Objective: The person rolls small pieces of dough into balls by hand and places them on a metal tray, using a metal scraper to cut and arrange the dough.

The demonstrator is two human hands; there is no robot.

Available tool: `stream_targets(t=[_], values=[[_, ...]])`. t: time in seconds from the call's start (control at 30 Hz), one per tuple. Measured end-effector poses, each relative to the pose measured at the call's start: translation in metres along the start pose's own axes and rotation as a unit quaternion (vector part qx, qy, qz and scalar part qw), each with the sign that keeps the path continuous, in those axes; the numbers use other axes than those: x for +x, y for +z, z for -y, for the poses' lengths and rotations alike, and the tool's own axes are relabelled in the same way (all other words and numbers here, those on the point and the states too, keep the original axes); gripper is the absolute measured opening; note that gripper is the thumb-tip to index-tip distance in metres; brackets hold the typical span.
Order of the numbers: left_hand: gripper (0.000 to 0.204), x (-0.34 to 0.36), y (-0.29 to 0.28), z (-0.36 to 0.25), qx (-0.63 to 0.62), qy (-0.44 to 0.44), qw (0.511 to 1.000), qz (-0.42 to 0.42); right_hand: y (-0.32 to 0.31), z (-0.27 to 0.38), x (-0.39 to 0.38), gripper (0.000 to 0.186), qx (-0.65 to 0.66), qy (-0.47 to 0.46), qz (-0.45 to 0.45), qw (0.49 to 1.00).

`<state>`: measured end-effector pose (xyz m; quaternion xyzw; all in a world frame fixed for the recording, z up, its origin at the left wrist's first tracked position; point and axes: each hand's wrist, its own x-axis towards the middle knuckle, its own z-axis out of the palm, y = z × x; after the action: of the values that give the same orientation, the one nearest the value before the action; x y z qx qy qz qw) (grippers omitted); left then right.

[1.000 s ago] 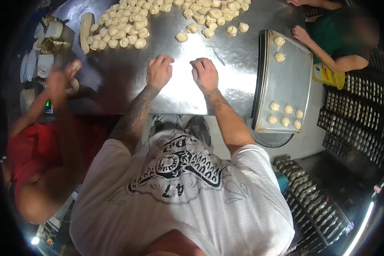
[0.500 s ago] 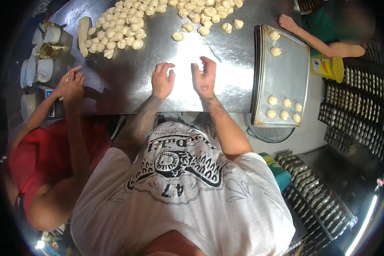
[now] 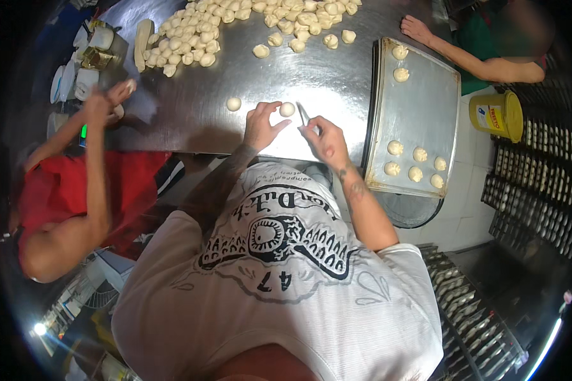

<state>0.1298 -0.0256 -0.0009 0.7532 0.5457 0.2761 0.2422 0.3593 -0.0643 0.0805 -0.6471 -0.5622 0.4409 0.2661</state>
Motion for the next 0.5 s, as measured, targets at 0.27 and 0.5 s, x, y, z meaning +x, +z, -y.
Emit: stream_targets(t=[0.27, 0.5], values=[[0.043, -0.002, 0.004, -0.007, -0.009, -0.021, 0.999, 0.022, 0.032, 0.022, -0.006, 0.041, -0.201, -0.101, -0.045, 0.973], [0.036, 0.0, 0.004, -0.006, -0.054, -0.003, 0.998, -0.026, 0.025, 0.03, -0.027, 0.042, -0.21, -0.07, -0.04, 0.974]])
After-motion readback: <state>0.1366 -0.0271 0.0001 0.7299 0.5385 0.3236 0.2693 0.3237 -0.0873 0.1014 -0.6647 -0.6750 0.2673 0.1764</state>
